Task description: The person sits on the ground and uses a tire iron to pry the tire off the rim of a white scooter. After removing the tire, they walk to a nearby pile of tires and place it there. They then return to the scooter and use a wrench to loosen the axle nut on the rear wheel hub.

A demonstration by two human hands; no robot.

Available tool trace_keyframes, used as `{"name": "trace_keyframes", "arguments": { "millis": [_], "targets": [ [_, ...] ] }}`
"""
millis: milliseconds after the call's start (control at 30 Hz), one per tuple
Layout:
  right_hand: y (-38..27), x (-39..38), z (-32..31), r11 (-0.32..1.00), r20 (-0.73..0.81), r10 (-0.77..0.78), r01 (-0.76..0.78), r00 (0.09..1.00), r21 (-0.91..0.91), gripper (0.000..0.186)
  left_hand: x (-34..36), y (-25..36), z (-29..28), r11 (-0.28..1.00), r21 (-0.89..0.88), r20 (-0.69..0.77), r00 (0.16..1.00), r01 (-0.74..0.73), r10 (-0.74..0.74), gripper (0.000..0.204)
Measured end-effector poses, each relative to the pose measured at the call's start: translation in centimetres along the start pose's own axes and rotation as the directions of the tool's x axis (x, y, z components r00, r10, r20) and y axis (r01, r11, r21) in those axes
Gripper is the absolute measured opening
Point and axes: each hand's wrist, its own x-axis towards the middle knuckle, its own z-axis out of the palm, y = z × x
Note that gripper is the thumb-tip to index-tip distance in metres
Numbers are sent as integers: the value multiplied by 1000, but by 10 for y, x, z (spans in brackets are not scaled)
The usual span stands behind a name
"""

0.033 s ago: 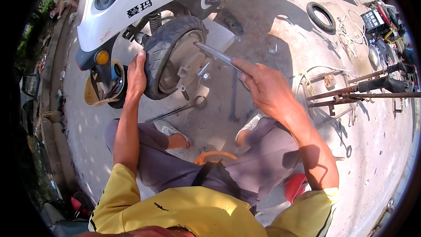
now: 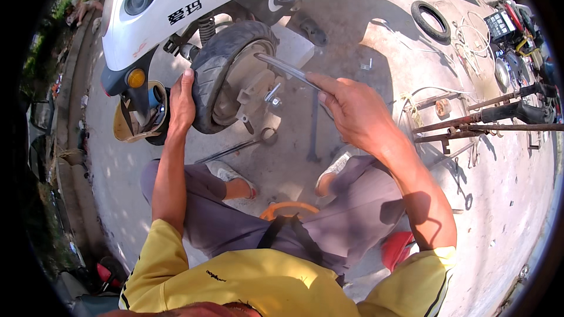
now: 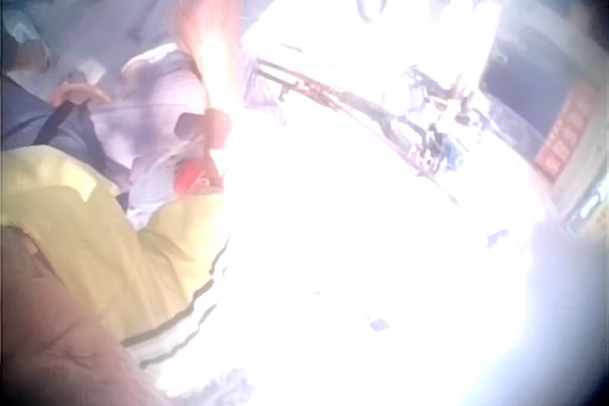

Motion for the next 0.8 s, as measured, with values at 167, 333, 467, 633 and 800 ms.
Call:
{"name": "trace_keyframes", "arguments": {
  "millis": [167, 333, 467, 633, 800],
  "targets": [
    [2, 47, -7, 982, 34, -173, 175, 984, -69, 32, 2, -10, 1, 1000, -27, -46, 999, -16, 15, 76],
    [-14, 78, -28, 977, 167, -165, 185, 972, -110, 29, 0, -8, 1, 998, -43, -73, 997, -41, 38, 64],
    [-34, 109, -56, 969, 304, -97, 159, 948, -188, 28, -1, -12, 6, 998, -41, -94, 994, -51, 47, 61],
    [-40, 125, -55, 975, 334, -102, 160, 937, -151, 29, -6, -13, 3, 999, -37, -108, 994, -37, 33, 58],
    [-20, 82, -26, 980, 203, -99, 131, 974, -149, 32, -2, -15, 8, 996, -34, -114, 990, -81, 76, 58]
  ]
}}
